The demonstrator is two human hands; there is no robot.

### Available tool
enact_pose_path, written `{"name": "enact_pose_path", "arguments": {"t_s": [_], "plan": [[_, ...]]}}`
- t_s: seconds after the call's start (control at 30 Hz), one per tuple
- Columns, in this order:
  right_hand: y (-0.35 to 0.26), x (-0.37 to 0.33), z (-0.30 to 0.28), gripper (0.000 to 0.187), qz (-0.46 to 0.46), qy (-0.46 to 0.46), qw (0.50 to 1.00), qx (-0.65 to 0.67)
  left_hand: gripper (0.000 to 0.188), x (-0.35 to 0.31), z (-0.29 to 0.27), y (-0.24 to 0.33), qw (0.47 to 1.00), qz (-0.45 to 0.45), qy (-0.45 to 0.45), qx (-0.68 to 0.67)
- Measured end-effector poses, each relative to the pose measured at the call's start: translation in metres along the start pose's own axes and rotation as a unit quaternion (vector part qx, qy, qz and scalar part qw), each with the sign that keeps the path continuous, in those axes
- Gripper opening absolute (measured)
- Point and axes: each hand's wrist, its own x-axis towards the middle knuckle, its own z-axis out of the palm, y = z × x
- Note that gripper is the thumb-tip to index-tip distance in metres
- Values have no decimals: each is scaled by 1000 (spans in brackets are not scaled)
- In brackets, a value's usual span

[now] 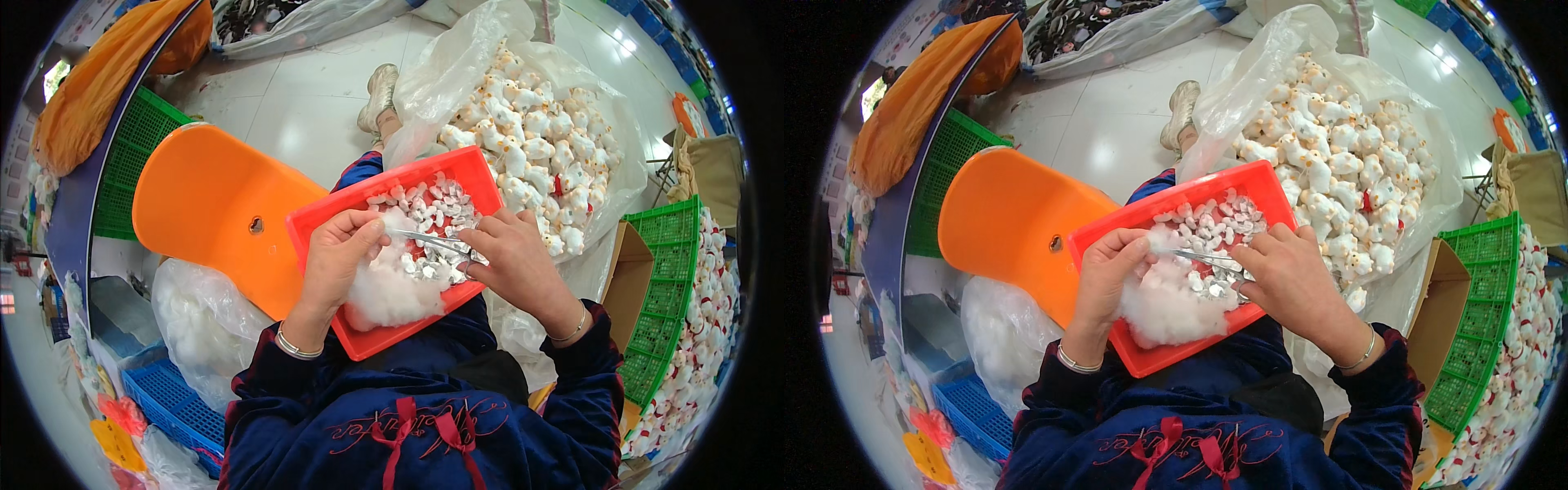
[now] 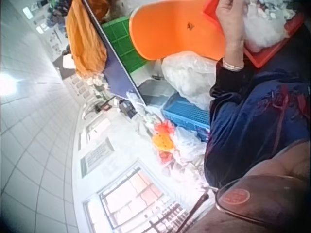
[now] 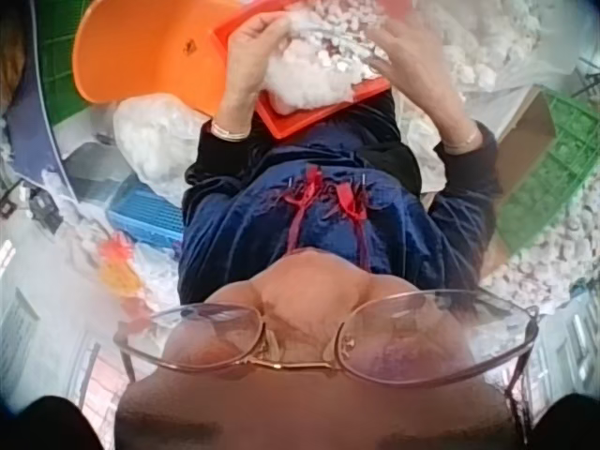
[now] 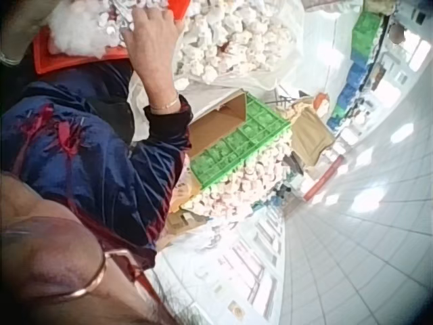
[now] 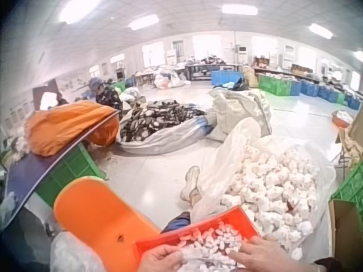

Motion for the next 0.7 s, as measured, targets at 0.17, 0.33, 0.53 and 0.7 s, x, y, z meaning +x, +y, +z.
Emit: {"name": "enact_pose_path", "arguments": {"t_s": [0.17,0.33,0.53,0.7], "plan": [[-4,5,-4,37,-21,-36,999,23,15,3,-2,-5,996,15,-36,85],[5,6,-2,41,-14,-79,995,56,14,2,-1,-2,991,9,-45,126],[25,7,-15,55,-7,-42,981,191,14,-1,-4,3,977,49,-36,205],[16,7,-2,55,-28,-46,990,134,16,-2,-2,6,984,43,-35,172]]}}
